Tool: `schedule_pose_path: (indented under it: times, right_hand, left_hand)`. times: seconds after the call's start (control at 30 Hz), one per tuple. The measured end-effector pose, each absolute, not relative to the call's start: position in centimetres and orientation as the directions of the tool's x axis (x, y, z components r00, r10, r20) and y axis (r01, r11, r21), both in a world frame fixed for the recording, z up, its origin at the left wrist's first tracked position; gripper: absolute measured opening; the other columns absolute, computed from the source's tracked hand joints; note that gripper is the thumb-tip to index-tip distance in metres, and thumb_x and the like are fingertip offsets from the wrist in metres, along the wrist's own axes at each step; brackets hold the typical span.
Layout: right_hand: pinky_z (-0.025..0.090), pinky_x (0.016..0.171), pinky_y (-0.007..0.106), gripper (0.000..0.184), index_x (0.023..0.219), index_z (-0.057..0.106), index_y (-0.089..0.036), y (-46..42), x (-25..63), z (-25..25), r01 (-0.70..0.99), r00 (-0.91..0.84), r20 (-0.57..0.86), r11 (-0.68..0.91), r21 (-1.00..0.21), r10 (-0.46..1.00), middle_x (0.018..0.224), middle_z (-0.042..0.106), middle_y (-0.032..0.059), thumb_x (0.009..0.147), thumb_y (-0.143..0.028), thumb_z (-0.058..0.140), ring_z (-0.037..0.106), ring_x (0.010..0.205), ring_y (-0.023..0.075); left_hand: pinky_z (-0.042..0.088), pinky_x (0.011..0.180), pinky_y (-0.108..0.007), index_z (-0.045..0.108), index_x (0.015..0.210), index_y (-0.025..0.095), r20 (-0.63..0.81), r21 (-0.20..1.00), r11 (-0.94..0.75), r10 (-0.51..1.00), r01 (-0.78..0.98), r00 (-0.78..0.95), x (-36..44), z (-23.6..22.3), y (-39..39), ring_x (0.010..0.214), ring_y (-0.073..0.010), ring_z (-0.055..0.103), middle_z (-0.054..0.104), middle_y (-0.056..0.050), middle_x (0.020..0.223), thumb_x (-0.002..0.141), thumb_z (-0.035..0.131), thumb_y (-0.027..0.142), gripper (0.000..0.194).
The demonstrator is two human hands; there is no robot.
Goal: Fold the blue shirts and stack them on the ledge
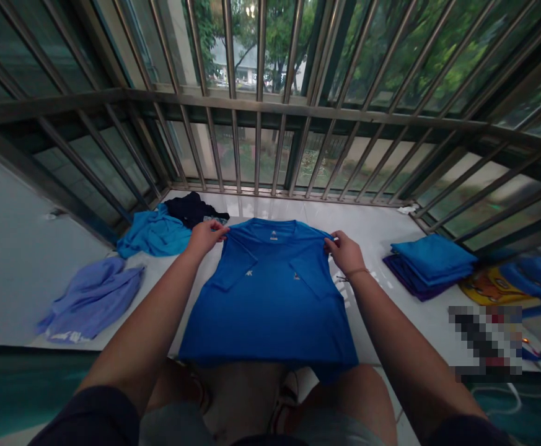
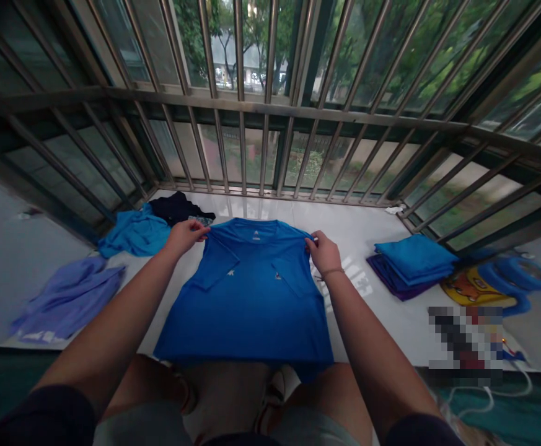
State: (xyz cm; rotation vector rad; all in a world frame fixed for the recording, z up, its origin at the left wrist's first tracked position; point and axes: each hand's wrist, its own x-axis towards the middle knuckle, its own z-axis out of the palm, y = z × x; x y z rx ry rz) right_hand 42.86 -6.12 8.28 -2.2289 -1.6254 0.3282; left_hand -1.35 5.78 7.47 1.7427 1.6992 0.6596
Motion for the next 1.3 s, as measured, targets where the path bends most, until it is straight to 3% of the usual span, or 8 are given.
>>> schedule_pose_path:
  times: [0.2,0.33,0.43,0.57,0.73,0.87,1.0,1.3]
  right_hand:
    - [0.059,0.103,0.044,0.025,0.118,0.071,-0.025,-19.4,45.0,3.6,0.875,0.081,0.065,-0.039,-0.483,0.995,0.119,0.081,0.0104,0.100,-0.034,0.056,0.077,0.113,0.0292]
    - [0.049,0.124,0.052,0.044,0.127,0.074,-0.022,-26.5,45.6,-1.6,0.897,-0.016,0.053,0.038,-0.441,0.998,0.150,0.069,0.0158,0.090,-0.019,0.050,0.064,0.142,0.0316]
    - [0.049,0.125,0.053,0.045,0.134,0.073,-0.021,-28.0,45.1,-2.1,0.900,0.041,0.106,0.009,-0.436,0.993,0.149,0.069,0.0165,0.095,-0.020,0.049,0.065,0.140,0.0314]
    - [0.054,0.118,0.050,0.036,0.127,0.074,-0.019,-25.4,43.1,0.8,0.907,0.055,0.108,-0.004,-0.421,0.993,0.130,0.077,0.0160,0.108,-0.031,0.046,0.071,0.125,0.0305]
    - [0.045,0.127,0.045,0.042,0.146,0.068,-0.013,-18.8,40.0,3.7,0.963,-0.049,0.008,0.049,-0.264,0.999,0.151,0.068,0.0172,0.109,-0.020,0.048,0.061,0.144,0.0292]
    - [0.050,0.122,0.042,0.047,0.149,0.067,-0.013,-15.1,39.3,3.7,0.976,-0.076,-0.084,0.057,-0.212,0.994,0.154,0.066,0.0187,0.101,-0.011,0.065,0.061,0.143,0.0301]
    - [0.062,0.104,0.049,0.036,0.138,0.070,-0.018,-13.3,40.1,3.6,0.985,-0.046,-0.179,0.015,-0.170,0.983,0.141,0.070,0.0128,0.106,-0.035,0.073,0.071,0.123,0.0276]
    - [0.057,0.101,0.038,0.022,0.121,0.074,-0.014,-11.5,41.1,7.7,0.971,0.097,-0.004,-0.095,-0.221,0.995,0.121,0.074,0.0139,0.111,-0.027,0.059,0.072,0.111,0.0255]
  left_hand:
    - [0.060,0.085,-0.036,0.072,0.086,0.030,-0.097,0.637,-0.035,0.987,0.770,0.125,-8.0,3.7,-8.5,0.087,-0.0272,0.079,0.082,0.000,0.084,0.085,0.068,0.060,0.030]
    - [0.061,0.104,-0.042,0.077,0.080,0.034,-0.187,0.719,-0.053,0.945,0.693,0.267,-11.4,0.4,-17.2,0.117,-0.0312,0.078,0.084,0.000,0.128,0.082,0.069,0.065,0.032]
    - [0.064,0.102,-0.042,0.081,0.096,0.038,-0.221,0.734,0.030,0.955,0.678,0.197,-12.7,0.1,-19.8,0.115,-0.0300,0.079,0.084,0.002,0.124,0.088,0.065,0.069,0.036]
    - [0.065,0.096,-0.041,0.080,0.110,0.032,-0.144,0.706,-0.007,0.978,0.708,0.153,-11.3,1.0,-17.8,0.108,-0.0292,0.080,0.085,-0.002,0.112,0.097,0.055,0.067,0.045]
    - [0.050,0.121,-0.047,0.074,0.135,0.019,0.004,0.457,-0.224,0.968,0.861,0.249,-5.9,1.6,-10.7,0.136,-0.0340,0.069,0.074,-0.017,0.146,0.100,0.052,0.046,0.049]
    - [0.055,0.105,-0.043,0.080,0.107,0.022,-0.126,0.359,-0.264,0.937,0.895,0.327,-3.7,2.1,-5.6,0.118,-0.0369,0.074,0.081,-0.017,0.122,0.080,0.081,0.042,0.033]
    - [0.051,0.077,-0.032,0.073,0.072,0.025,-0.210,0.385,-0.252,0.913,0.888,0.351,-3.6,2.9,-2.0,0.082,-0.0268,0.073,0.076,-0.004,0.077,0.068,0.089,0.049,0.030]
    - [0.047,0.074,-0.034,0.080,0.091,0.020,-0.062,0.410,-0.203,0.966,0.889,0.249,-2.6,7.1,1.7,0.086,-0.0277,0.072,0.077,-0.008,0.085,0.090,0.072,0.044,0.025]
